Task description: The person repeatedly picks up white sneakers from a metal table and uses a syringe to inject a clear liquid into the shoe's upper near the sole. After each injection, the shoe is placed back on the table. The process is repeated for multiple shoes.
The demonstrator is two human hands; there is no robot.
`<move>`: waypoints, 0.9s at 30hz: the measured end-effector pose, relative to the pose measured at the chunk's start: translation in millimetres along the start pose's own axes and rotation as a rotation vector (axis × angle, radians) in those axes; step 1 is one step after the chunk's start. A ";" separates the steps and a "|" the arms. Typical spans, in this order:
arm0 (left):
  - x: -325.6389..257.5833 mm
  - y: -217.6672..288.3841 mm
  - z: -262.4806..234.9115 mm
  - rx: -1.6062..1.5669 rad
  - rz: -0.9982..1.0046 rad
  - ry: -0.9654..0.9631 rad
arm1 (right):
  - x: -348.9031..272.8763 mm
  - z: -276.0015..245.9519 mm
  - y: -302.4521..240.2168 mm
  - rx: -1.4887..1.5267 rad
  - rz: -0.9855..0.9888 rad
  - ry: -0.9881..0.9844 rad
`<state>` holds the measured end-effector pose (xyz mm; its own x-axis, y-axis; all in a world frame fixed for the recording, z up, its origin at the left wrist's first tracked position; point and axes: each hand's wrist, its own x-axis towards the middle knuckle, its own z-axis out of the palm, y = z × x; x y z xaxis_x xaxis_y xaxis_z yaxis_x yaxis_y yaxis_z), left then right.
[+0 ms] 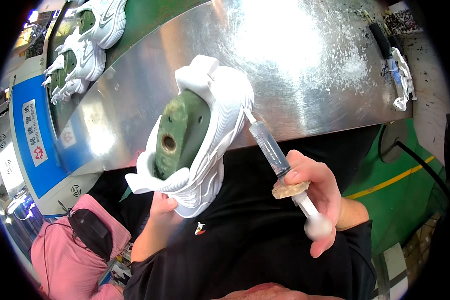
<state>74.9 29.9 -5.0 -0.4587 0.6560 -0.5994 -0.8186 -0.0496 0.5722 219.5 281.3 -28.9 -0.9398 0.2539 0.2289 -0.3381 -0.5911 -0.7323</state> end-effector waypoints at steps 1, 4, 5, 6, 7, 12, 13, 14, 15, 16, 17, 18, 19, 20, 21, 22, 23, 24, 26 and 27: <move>-2.1 -3.5 -6.1 -0.008 -0.037 -0.017 | 0.8 1.3 -1.6 0.022 0.004 -0.001; 0.1 -9.3 1.0 -0.077 -0.015 -0.038 | 1.9 4.2 -3.9 0.004 0.010 -0.004; 1.5 -11.0 3.1 -0.093 -0.023 -0.057 | 2.4 4.5 -5.1 -0.016 0.017 -0.018; 3.2 -12.2 4.0 -0.107 -0.031 -0.078 | 2.7 4.7 -6.0 -0.037 0.022 -0.032; 4.7 -12.5 3.6 -0.121 -0.038 -0.099 | 2.9 4.9 -6.7 -0.058 0.027 -0.046; 13.8 -17.1 10.4 -0.143 -0.065 -0.208 | 2.1 10.7 -9.8 -0.133 0.045 -0.042; 13.3 -18.1 7.6 -0.147 -0.100 -0.209 | 4.0 12.4 -10.7 -0.142 0.030 -0.045; 12.2 -18.1 5.4 -0.150 -0.135 -0.210 | 6.3 14.3 -11.6 -0.139 0.019 -0.049; 11.8 -18.8 3.3 -0.153 -0.169 -0.216 | 8.1 16.3 -11.8 -0.141 0.004 -0.054; 11.0 -20.9 3.4 -0.192 -0.182 -0.195 | 9.6 17.8 -12.9 -0.143 -0.011 -0.058; 13.2 -21.7 4.0 -0.173 -0.202 -0.200 | 10.0 18.1 -16.3 -0.185 0.007 -0.076; 15.7 -23.4 4.2 -0.156 -0.217 -0.203 | 9.4 17.4 -20.9 -0.225 0.028 -0.100; 18.9 -25.2 5.2 -0.140 -0.233 -0.205 | 9.0 17.1 -25.7 -0.265 0.048 -0.123; 21.8 -26.6 9.5 -0.236 -0.224 -0.248 | 8.8 17.6 -30.4 -0.270 0.087 -0.126; 24.1 -25.1 12.2 -0.262 -0.242 -0.280 | 8.9 19.3 -35.4 -0.275 0.129 -0.126; 26.7 -23.2 14.5 -0.287 -0.261 -0.312 | 9.0 21.5 -40.7 -0.282 0.171 -0.126; 29.0 -22.5 15.8 -0.313 -0.281 -0.346 | 9.4 24.3 -46.3 -0.261 0.209 -0.111; 30.4 -23.8 17.2 -0.322 -0.295 -0.360 | 9.7 26.4 -52.4 -0.237 0.245 -0.101; 33.1 -26.8 19.6 -0.341 -0.325 -0.391 | 6.8 31.3 -66.0 -0.229 0.312 -0.064; 36.2 -30.4 19.2 -0.361 -0.333 -0.425 | 6.5 29.5 -72.6 -0.262 0.319 -0.106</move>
<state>89.8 69.6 -33.3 -0.0446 0.9170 -0.3963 -0.9921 0.0059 0.1253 236.5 303.3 44.6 -0.9998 0.0016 0.0186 -0.0176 -0.4095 -0.9121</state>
